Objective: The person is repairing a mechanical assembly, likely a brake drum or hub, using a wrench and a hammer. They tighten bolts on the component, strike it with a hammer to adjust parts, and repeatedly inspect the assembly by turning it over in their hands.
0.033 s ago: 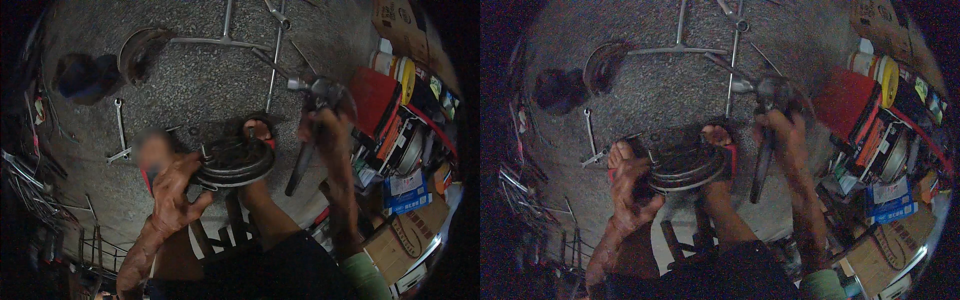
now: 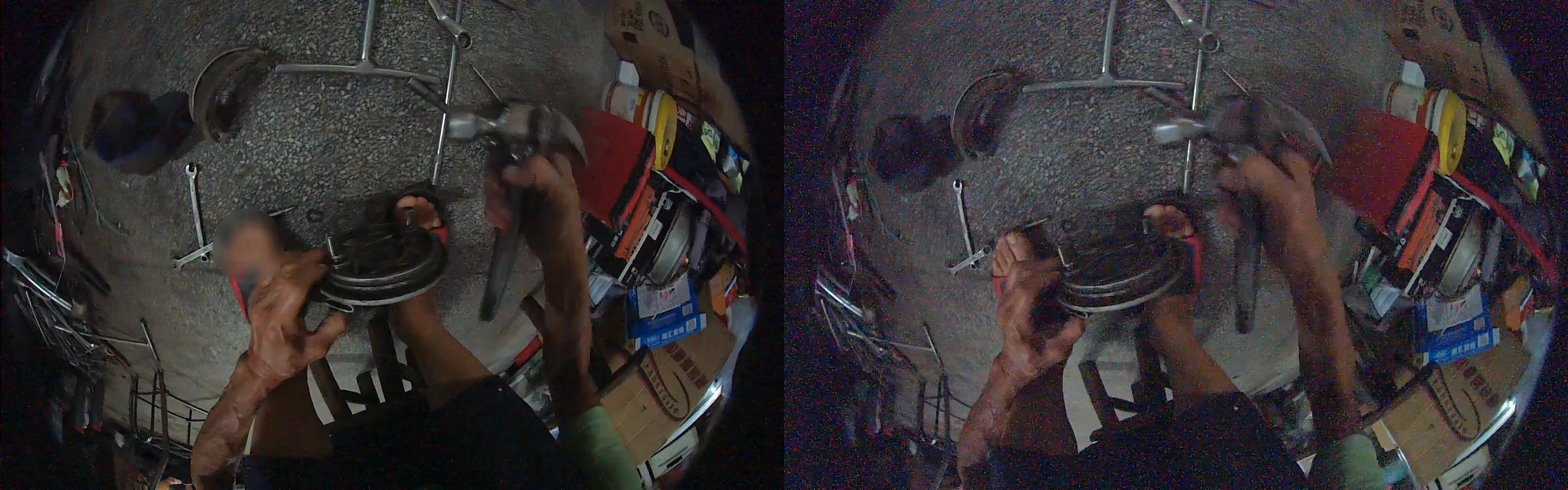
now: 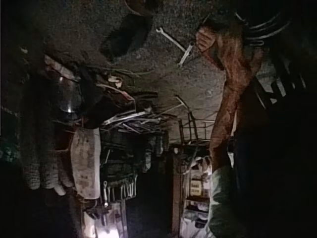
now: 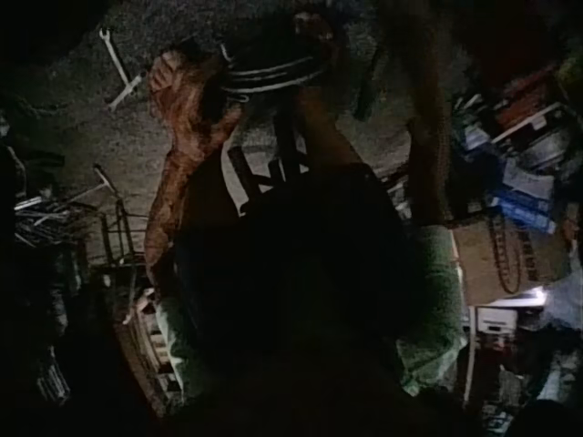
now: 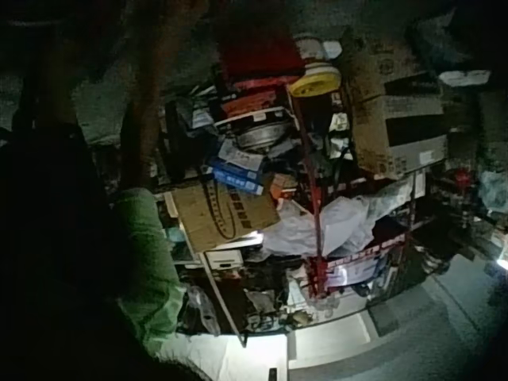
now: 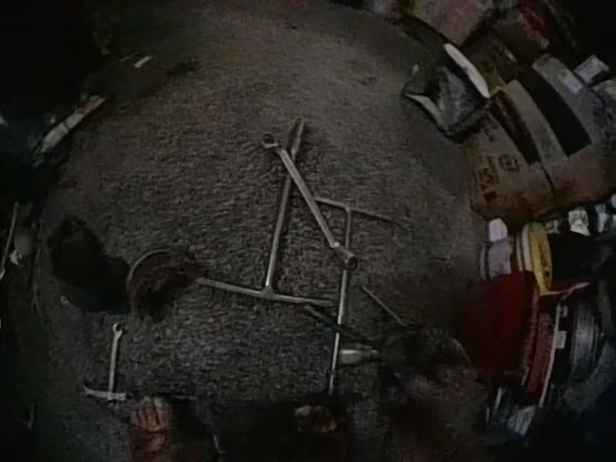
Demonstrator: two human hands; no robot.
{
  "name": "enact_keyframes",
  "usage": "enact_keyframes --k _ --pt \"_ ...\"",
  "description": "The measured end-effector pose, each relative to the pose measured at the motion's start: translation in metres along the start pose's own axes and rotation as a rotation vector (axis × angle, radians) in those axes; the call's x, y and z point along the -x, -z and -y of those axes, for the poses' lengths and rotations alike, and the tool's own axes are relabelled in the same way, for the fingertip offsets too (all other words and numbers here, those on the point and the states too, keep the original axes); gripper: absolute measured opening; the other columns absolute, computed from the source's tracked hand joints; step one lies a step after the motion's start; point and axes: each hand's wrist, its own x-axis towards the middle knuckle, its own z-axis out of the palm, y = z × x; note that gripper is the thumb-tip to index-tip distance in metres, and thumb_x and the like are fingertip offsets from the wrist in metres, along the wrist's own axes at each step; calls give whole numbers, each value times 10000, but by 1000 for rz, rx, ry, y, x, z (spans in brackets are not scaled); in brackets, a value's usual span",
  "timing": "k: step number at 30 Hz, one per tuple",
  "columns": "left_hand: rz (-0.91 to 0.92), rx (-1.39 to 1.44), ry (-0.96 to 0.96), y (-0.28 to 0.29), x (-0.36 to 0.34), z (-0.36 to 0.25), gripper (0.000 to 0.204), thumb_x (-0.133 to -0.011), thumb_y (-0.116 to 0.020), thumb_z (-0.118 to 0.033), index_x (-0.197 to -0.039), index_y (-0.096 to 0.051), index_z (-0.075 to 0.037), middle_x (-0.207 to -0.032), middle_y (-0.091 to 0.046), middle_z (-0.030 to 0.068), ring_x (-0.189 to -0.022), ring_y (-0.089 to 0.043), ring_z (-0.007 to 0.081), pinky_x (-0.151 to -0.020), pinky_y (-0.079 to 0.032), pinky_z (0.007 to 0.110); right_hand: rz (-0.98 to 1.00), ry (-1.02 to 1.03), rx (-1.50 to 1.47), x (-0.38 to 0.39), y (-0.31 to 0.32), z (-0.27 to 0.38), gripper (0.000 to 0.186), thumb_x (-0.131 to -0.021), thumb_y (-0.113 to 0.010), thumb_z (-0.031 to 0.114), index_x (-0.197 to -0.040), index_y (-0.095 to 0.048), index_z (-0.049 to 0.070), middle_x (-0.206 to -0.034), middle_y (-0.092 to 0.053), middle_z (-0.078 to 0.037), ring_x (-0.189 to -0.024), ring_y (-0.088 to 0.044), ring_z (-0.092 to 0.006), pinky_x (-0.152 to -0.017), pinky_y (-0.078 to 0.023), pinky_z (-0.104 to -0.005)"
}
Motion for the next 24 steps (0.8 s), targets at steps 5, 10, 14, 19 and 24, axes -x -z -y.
enact_keyframes --k 5,10,14,19,24 --pt "13 45 -27 2 -6 -4 577 -628 -802 -123 -1145 -584 12 -1193 -630 207 -1064 -619 385 -878 -503 458 351 112 410 -9 -55 69 309 -826 -635 300 -955 -588 24 -714 -559 -56 -551 -532 -143 -492 -436 -285" --pt "16 -31 -31 5 -5 -7 578 -628 -801 -104 -1152 -583 7 -1210 -622 205 -1076 -605 390 -906 -490 477 789 551 983 -32 -73 52 211 -810 -678 205 -973 -606 92 -951 -587 -142 -849 -590 -308 -711 -492 -374" --pt "64 -34 41 9 3 -3 587 -623 -805 -104 -1155 -583 5 -1227 -612 195 -1092 -589 393 -933 -473 482 837 473 1131 -31 -71 57 274 -767 -712 180 -1011 -603 115 -1098 -558 -179 -1043 -560 -375 -869 -489 -420" --pt "50 64 21 1 6 5 603 -618 -804 -101 -1164 -571 2 -1258 -594 179 -1107 -575 388 -933 -473 486 718 377 1061 -23 -74 60 283 -784 -688 184 -1047 -602 127 -1083 -540 -183 -1032 -551 -368 -848 -472 -409" --pt "101 -95 -92 6 10 1 562 -634 -788 -102 -1148 -571 -37 -1256 -602 154 -1071 -584 367 -870 -507 458 859 541 1171 -16 -56 43 201 -893 -539 222 -1060 -602 131 -1061 -546 -188 -1040 -546 -364 -876 -444 -428"
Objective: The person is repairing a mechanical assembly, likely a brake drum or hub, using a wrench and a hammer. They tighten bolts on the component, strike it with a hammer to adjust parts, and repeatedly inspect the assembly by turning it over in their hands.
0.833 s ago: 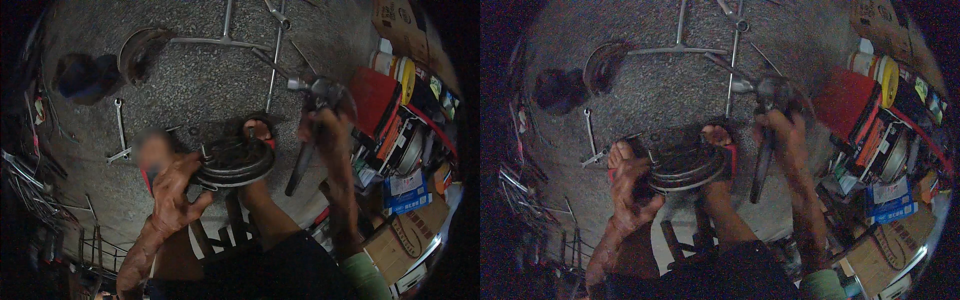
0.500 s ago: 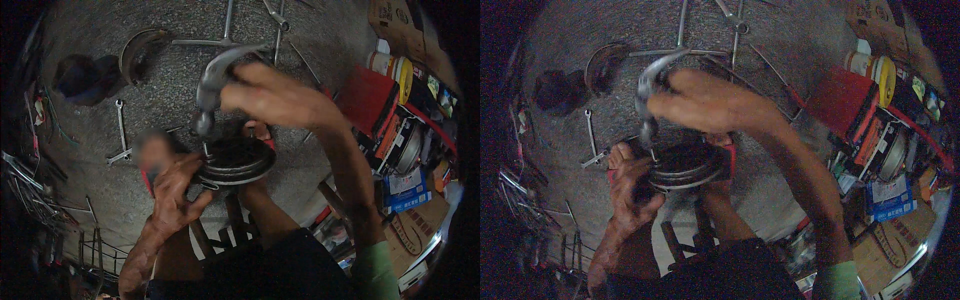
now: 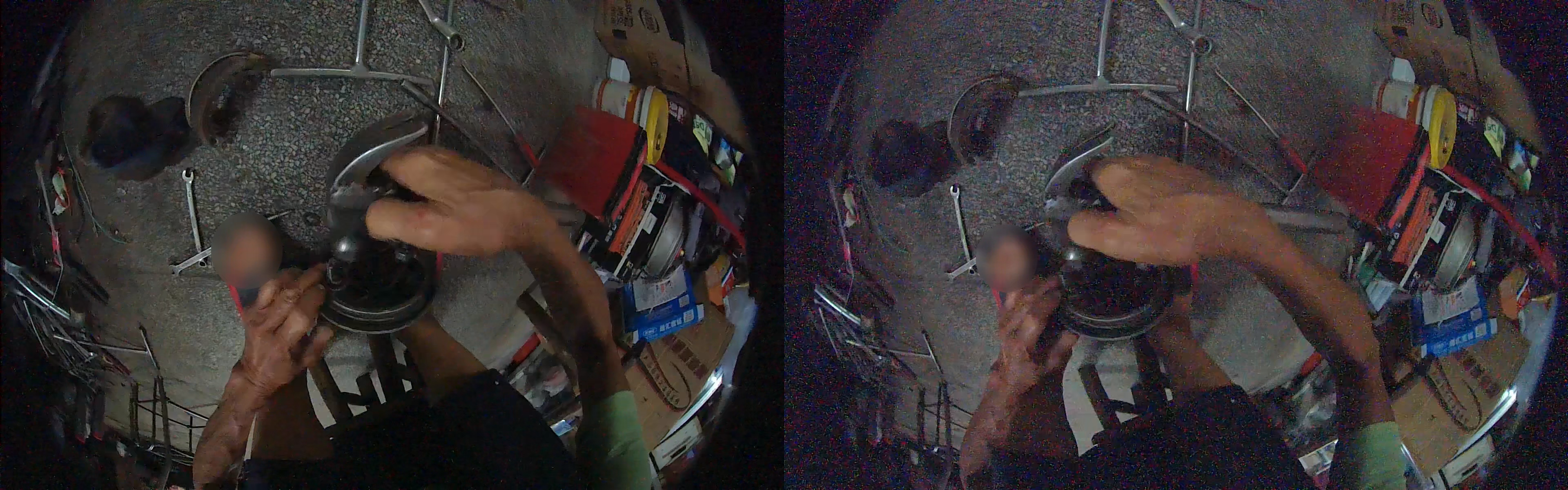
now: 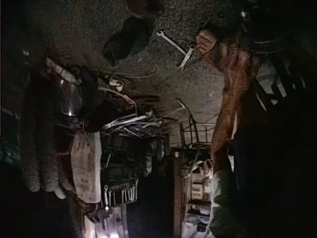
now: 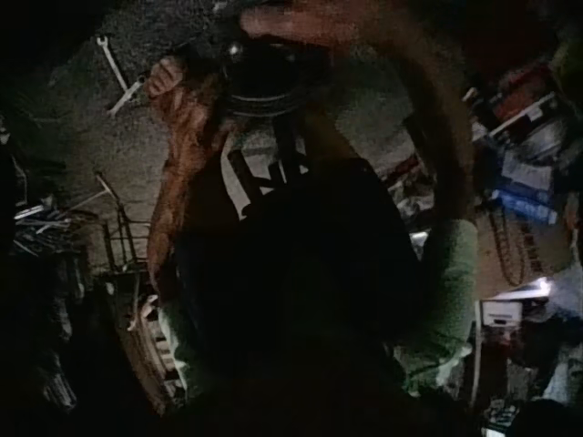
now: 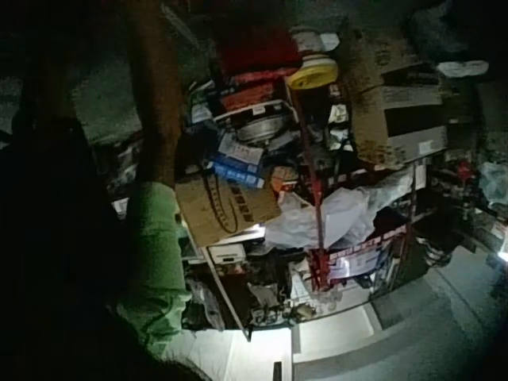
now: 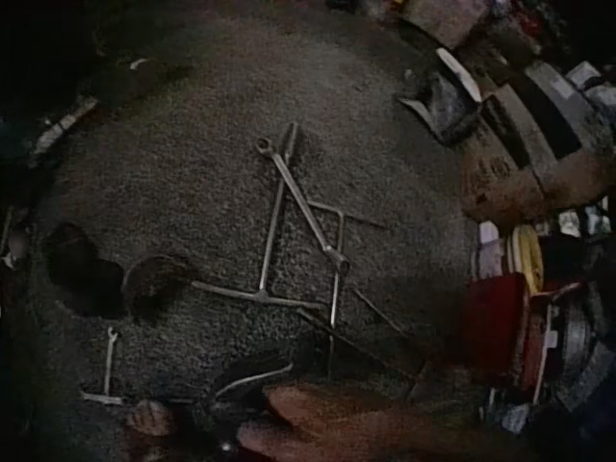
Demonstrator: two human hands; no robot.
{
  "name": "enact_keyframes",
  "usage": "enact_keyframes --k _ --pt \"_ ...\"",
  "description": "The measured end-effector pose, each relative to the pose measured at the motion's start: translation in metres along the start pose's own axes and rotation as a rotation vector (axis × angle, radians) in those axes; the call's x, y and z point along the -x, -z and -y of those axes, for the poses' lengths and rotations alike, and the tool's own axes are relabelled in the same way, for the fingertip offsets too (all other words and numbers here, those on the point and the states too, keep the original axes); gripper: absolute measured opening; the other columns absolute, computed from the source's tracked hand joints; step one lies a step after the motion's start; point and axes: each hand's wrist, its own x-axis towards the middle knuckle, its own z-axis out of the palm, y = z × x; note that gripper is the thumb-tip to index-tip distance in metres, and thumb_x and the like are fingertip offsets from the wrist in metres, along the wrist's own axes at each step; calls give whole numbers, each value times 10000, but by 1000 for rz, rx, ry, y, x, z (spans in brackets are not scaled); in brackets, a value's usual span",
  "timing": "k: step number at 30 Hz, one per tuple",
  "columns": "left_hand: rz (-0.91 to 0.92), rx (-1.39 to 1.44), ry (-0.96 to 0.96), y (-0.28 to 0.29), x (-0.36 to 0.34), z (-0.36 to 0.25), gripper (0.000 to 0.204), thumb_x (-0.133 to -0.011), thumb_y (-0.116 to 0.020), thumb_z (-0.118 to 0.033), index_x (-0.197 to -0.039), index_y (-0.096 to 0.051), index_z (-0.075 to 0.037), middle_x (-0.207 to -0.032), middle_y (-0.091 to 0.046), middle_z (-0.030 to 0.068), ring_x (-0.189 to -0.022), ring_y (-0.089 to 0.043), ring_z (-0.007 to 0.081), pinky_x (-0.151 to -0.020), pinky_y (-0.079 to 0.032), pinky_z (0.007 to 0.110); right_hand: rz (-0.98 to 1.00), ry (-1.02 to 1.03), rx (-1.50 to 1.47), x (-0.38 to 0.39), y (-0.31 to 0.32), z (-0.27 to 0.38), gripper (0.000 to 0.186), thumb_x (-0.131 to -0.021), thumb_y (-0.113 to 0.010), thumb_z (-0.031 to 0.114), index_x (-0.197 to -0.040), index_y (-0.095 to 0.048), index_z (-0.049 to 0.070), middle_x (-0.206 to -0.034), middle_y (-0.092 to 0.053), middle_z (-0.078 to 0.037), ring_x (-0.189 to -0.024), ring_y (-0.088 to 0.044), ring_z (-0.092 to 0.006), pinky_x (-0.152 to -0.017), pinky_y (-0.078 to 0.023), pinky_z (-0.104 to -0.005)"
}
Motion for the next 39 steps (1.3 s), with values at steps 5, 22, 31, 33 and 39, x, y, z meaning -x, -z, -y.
enact_keyframes --k 5,22,31,33,39 --pt "-30 -195 -209 -4 4 4 433 -665 -751 -70 -1054 -568 -122 -1231 -628 101 -1001 -617 283 -727 -553 358 -278 -260 -350 18 -3 -9 272 -879 -578 319 -905 -608 51 -831 -570 -117 -767 -588 -242 -677 -461 -370" --pt "-8 -116 -99 -2 -7 -5 495 -622 -786 -80 -1066 -568 -93 -1163 -622 135 -954 -617 255 -700 -551 321 -744 -850 -916 71 -74 -64 324 -819 -603 370 -943 -590 72 -783 -529 2 -665 -474 -115 -578 -378 -288" --pt "-142 98 706 4 -49 50 500 -655 -780 -116 -1102 -597 12 -952 -661 94 -857 -635 157 -735 -518 287 -700 -799 -981 68 -59 -42 303 -822 -610 344 -905 -601 53 -792 -530 -16 -672 -481 -115 -595 -407 -283" --pt "-128 282 713 6 -47 61 504 -673 -776 -126 -1119 -591 22 -950 -683 105 -833 -646 151 -740 -520 284 -736 -749 -947 63 -63 -43 283 -826 -610 313 -909 -607 42 -791 -546 -22 -683 -504 -124 -613 -433 -291" --pt "-132 303 774 13 -49 51 592 -718 -808 -177 -1198 -563 70 -962 -709 133 -830 -663 154 -780 -522 292 -734 -593 -850 22 -68 -5 334 -821 -694 316 -988 -664 28 -856 -677 -93 -788 -662 -256 -717 -535 -377"
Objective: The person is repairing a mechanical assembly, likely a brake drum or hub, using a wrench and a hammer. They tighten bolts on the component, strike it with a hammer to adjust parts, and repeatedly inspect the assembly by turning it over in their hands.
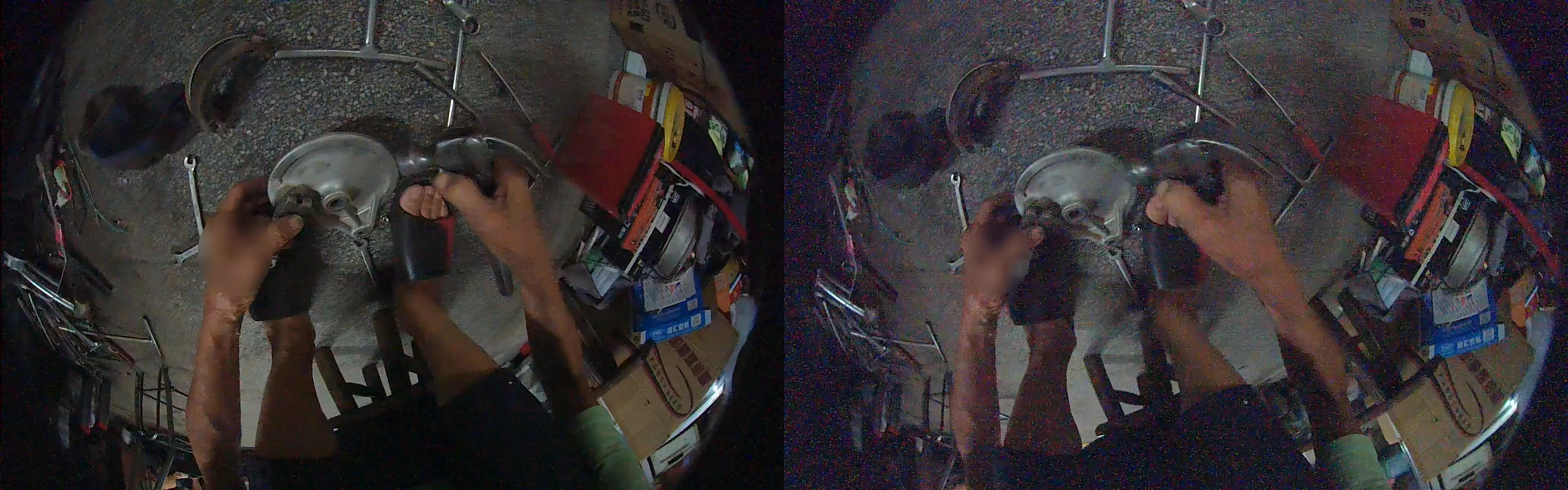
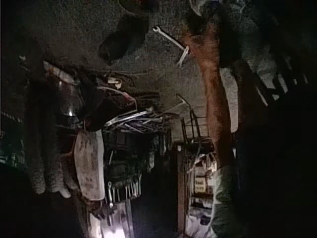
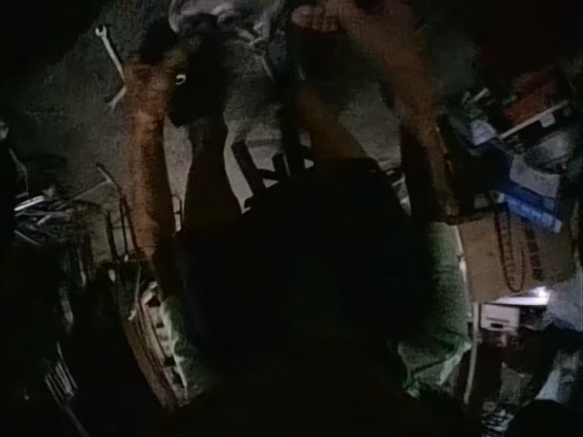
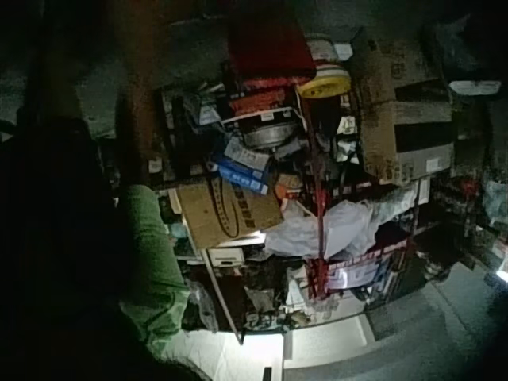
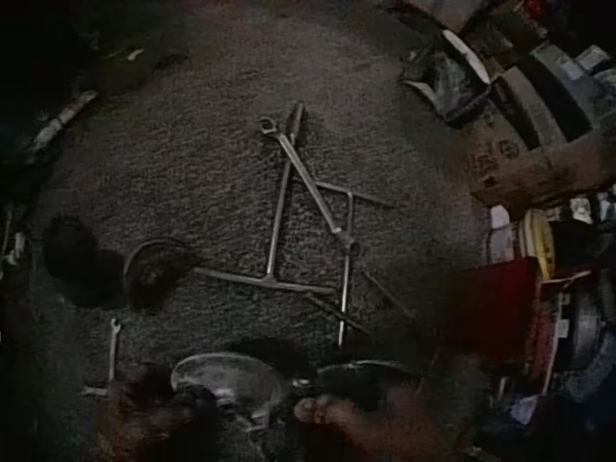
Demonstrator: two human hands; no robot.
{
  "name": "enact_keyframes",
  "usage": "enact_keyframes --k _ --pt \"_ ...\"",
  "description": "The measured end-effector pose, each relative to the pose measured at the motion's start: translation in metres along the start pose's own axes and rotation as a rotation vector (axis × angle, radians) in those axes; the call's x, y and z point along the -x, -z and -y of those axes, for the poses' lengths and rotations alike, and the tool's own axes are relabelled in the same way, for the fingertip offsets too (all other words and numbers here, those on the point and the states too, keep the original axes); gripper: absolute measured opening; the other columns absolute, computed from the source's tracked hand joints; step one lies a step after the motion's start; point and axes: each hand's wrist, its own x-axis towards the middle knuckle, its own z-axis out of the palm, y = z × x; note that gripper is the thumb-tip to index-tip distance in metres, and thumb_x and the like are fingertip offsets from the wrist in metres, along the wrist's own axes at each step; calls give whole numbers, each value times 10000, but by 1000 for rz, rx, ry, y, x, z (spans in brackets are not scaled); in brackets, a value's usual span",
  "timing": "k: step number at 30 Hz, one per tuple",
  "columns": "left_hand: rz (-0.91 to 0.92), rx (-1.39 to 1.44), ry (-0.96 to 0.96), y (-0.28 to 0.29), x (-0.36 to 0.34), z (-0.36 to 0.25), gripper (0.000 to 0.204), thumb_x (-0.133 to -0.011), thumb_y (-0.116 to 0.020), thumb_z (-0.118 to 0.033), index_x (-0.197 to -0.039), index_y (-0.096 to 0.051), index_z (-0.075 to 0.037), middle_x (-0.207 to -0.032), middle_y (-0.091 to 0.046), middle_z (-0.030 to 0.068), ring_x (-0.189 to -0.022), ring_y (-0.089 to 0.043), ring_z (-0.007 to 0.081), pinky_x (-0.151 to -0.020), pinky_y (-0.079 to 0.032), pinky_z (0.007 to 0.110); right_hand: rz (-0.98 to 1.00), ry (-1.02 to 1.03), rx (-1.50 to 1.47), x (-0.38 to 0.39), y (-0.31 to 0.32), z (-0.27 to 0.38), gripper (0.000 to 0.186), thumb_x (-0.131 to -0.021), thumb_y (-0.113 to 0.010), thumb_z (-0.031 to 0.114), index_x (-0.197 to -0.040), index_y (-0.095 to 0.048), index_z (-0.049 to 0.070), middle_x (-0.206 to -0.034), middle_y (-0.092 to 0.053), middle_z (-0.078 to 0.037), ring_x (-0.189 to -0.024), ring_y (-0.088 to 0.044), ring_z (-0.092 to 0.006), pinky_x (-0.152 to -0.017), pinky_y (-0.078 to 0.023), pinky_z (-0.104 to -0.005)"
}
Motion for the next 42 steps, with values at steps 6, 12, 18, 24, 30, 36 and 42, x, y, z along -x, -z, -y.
enact_keyframes --k 6,12,18,24,30,36,42 --pt "-3 30 -105 -2 4 -5 571 -768 -789 -146 -1246 -561 67 -947 -719 144 -810 -670 174 -800 -524 308 27 25 295 3 -48 27 323 -784 -816 239 -1015 -706 41 -832 -688 -27 -769 -638 -94 -689 -523 -268" --pt "-70 -47 -123 -3 10 -17 539 -769 -788 -102 -1234 -583 78 -957 -721 124 -798 -656 134 -746 -518 262 -31 610 303 -9 -87 13 488 -730 -828 301 -1071 -604 34 -951 -697 -117 -851 -680 -286 -730 -543 -408" --pt "53 373 -16 -1 11 -7 496 -800 -784 -90 -1230 -595 70 -1052 -698 108 -900 -634 131 -766 -523 260 -66 461 351 -8 -104 16 596 -676 -884 231 -1114 -534 29 -964 -712 -122 -901 -703 -261 -774 -555 -365" --pt "53 443 -183 -3 12 18 474 -859 -703 -71 -1291 -555 58 -1175 -655 131 -979 -620 148 -796 -527 287 -100 547 465 -4 -108 16 587 -690 -869 300 -1105 -550 37 -977 -714 -134 -904 -700 -299 -780 -552 -391" --pt "97 331 -103 4 12 5 503 -877 -673 -124 -1330 -529 40 -1166 -655 124 -977 -619 158 -770 -521 285 -150 727 573 -11 -103 16 383 -784 -768 312 -1054 -669 59 -962 -688 -157 -867 -675 -344 -724 -543 -462" --pt "115 315 -103 4 7 6 491 -869 -677 -111 -1318 -543 34 -1112 -663 136 -915 -616 132 -715 -519 271 -19 543 313 11 -78 23 329 -828 -724 221 -1087 -628 41 -936 -636 -174 -851 -651 -375 -752 -533 -468" --pt "-41 210 -245 -6 11 17 483 -866 -682 -111 -1303 -548 47 -1131 -669 166 -1045 -627 193 -897 -495 296 -23 569 218 49 -78 9 373 -871 -707 156 -1159 -510 23 -858 -631 -97 -732 -647 -199 -630 -511 -344"
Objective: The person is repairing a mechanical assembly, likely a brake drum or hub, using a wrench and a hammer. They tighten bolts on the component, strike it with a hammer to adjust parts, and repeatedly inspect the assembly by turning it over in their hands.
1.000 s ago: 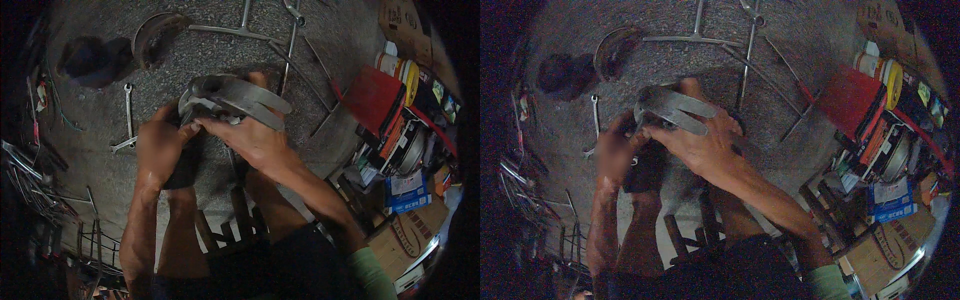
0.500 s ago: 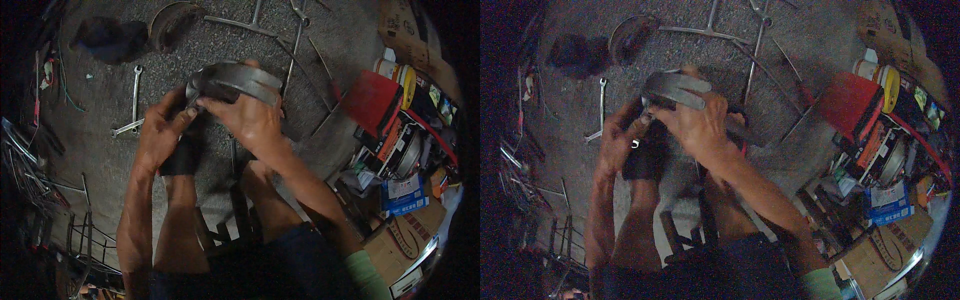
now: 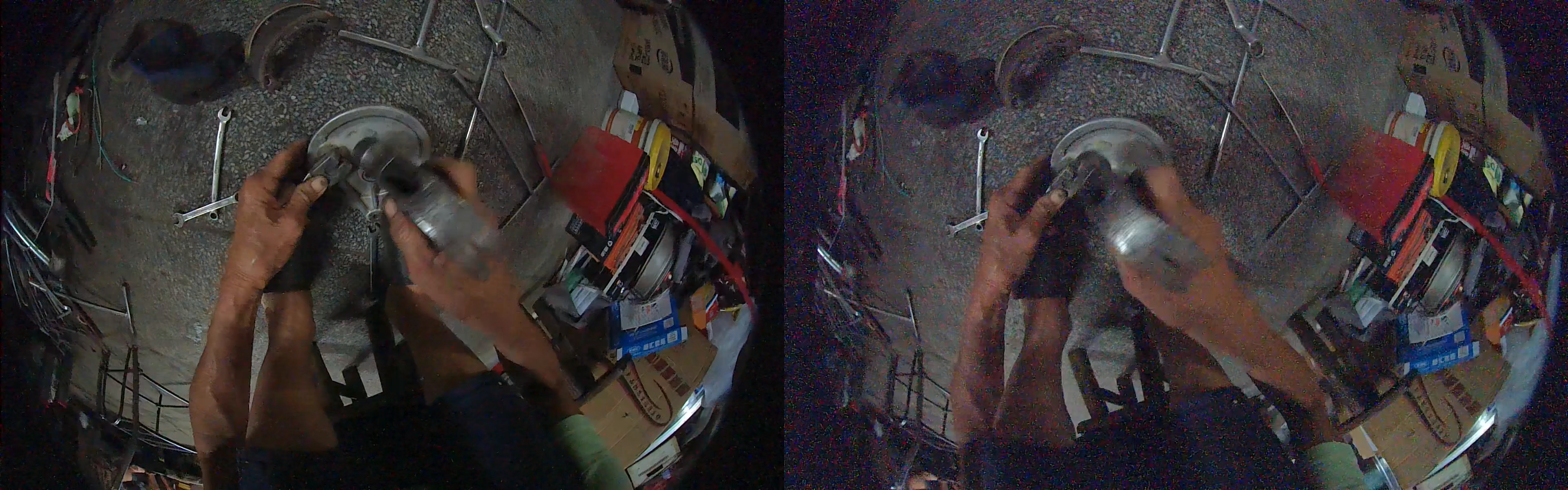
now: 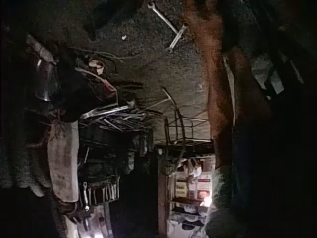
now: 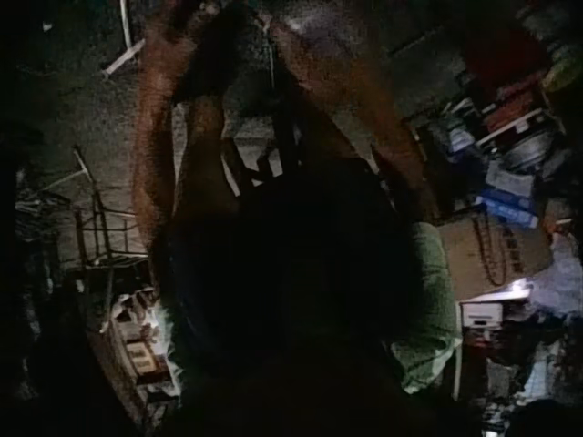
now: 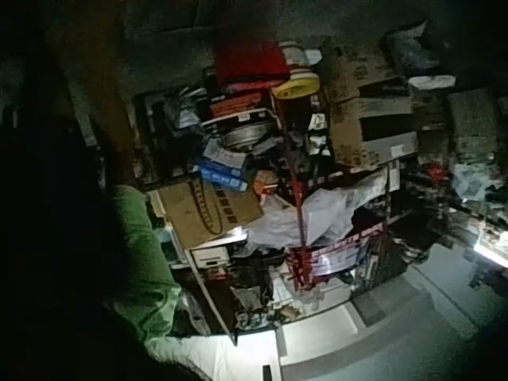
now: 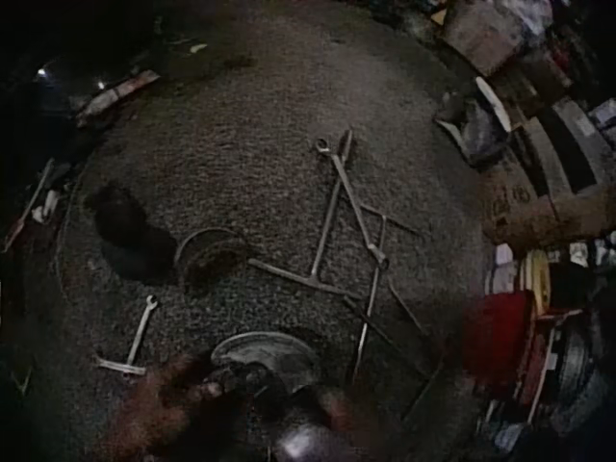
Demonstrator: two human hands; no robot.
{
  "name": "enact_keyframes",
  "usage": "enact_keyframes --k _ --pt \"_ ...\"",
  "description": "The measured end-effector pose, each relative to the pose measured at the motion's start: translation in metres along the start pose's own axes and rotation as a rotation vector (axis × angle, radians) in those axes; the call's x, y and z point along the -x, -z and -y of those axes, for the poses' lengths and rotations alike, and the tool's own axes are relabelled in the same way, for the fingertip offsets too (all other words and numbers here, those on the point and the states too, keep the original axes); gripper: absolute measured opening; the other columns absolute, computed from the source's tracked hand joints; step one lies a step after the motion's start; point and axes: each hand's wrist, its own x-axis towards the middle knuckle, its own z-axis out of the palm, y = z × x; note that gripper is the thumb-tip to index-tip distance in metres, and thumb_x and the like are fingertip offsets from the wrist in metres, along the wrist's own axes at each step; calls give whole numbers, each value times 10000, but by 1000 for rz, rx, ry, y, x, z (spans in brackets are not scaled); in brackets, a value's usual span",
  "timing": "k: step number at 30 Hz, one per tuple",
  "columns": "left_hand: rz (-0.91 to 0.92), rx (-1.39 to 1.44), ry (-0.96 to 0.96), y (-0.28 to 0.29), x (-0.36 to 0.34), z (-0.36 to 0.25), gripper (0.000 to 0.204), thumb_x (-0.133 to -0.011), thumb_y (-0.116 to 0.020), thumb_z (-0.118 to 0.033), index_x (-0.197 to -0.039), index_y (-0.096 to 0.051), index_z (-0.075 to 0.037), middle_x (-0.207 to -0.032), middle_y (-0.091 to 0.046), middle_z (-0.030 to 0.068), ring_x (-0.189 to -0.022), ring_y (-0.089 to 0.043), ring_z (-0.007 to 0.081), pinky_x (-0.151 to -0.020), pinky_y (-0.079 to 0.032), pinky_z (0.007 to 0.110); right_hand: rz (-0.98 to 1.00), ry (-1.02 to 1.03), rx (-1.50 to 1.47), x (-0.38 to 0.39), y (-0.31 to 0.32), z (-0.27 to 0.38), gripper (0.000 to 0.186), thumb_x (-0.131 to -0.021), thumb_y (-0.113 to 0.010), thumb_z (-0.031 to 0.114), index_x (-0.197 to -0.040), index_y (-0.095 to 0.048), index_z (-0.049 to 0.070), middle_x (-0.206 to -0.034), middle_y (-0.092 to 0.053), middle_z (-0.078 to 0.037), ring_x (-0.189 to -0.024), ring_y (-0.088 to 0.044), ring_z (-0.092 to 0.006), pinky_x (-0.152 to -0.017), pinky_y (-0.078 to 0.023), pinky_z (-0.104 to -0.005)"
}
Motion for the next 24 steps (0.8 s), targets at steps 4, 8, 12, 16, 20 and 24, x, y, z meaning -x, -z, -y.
enact_keyframes --k 4,8,12,16,20,24 --pt "37 117 59 0 -2 -3 469 -874 -673 -81 -1307 -545 44 -1160 -662 161 -1078 -619 200 -947 -477 314 215 94 126 10 5 1 440 -835 -706 161 -1194 -486 33 -928 -600 -145 -792 -642 -287 -632 -511 -381" --pt "49 209 78 -1 -1 -11 463 -869 -669 -39 -1307 -545 44 -1181 -656 148 -1082 -614 193 -946 -479 315 207 248 144 13 -4 1 527 -814 -667 293 -1220 -496 4 -979 -551 -179 -899 -602 -372 -662 -482 -464" --pt "28 165 60 -1 -2 -2 472 -869 -674 -35 -1314 -540 43 -1197 -651 152 -1098 -608 197 -961 -474 316 149 299 281 -1 -11 -2 399 -835 -635 268 -1121 -524 14 -958 -551 -168 -816 -598 -379 -628 -459 -481" --pt "20 161 26 -1 -1 -3 482 -873 -679 -51 -1324 -533 41 -1215 -646 164 -1132 -600 215 -982 -463 326 170 224 169 -10 -11 -4 409 -854 -650 185 -1177 -476 4 -892 -583 -165 -742 -619 -394 -617 -483 -441" --pt "46 198 85 1 -1 -4 491 -873 -685 -64 -1328 -531 39 -1222 -644 167 -1147 -598 226 -991 -458 335 152 152 171 3 -2 -13 453 -849 -670 128 -1229 -454 9 -874 -608 -178 -712 -643 -383 -612 -502 -413" --pt "85 198 74 2 -4 2 544 -885 -696 -177 -1355 -514 29 -1283 -611 137 -1138 -586 219 -971 -483 368 167 106 204 11 5 -7 467 -839 -673 124 -1235 -456 7 -893 -616 -195 -727 -650 -385 -622 -506 -417"
